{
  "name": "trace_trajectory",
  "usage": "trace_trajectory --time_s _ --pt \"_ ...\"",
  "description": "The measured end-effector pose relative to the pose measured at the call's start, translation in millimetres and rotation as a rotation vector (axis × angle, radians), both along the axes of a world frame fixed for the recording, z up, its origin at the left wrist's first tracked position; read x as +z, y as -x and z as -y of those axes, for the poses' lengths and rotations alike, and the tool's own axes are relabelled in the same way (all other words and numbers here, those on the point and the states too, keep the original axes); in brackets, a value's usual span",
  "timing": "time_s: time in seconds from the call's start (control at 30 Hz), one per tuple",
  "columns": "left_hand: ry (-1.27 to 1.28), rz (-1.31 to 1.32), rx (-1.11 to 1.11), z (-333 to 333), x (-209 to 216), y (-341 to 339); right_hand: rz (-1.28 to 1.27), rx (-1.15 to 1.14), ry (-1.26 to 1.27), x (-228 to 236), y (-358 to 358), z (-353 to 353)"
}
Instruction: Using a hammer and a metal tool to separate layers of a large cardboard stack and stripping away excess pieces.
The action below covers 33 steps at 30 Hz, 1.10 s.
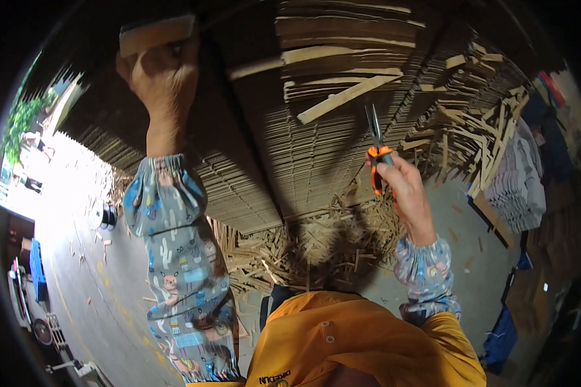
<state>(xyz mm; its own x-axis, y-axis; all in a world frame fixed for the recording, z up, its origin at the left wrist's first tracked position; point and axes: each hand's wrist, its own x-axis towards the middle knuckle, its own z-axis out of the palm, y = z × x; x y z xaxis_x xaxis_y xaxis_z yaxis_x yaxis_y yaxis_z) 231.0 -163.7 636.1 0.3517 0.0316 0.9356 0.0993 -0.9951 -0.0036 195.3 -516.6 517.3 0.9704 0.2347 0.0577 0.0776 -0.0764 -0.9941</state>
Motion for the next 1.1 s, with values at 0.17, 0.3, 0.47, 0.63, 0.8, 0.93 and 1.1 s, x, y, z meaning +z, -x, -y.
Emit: trace_trajectory --time_s 0.17,0.3,0.47,0.63,0.8,0.93,1.1 --pt "-0.048 0.145 -0.040 -1 -3 0 -0.003 -0.018 0.045 20 -21 11" --pt "-0.077 0.116 0.000 -2 -6 1 0.030 -0.018 -0.024 21 -30 5" --pt "-0.107 0.198 -0.076 2 -1 2 0.305 0.293 0.257 -61 38 14" --pt "-0.040 0.131 -0.049 -9 -2 0 -0.077 0.216 0.211 -71 33 21" --pt "0.049 0.040 -0.016 0 1 5 -0.061 0.121 0.033 -19 -28 32" --pt "-0.077 0.166 -0.052 4 0 5 -0.032 0.112 0.169 11 -51 27" --pt "-0.042 0.114 -0.033 9 -1 4 -0.124 0.139 -0.071 12 -47 25"
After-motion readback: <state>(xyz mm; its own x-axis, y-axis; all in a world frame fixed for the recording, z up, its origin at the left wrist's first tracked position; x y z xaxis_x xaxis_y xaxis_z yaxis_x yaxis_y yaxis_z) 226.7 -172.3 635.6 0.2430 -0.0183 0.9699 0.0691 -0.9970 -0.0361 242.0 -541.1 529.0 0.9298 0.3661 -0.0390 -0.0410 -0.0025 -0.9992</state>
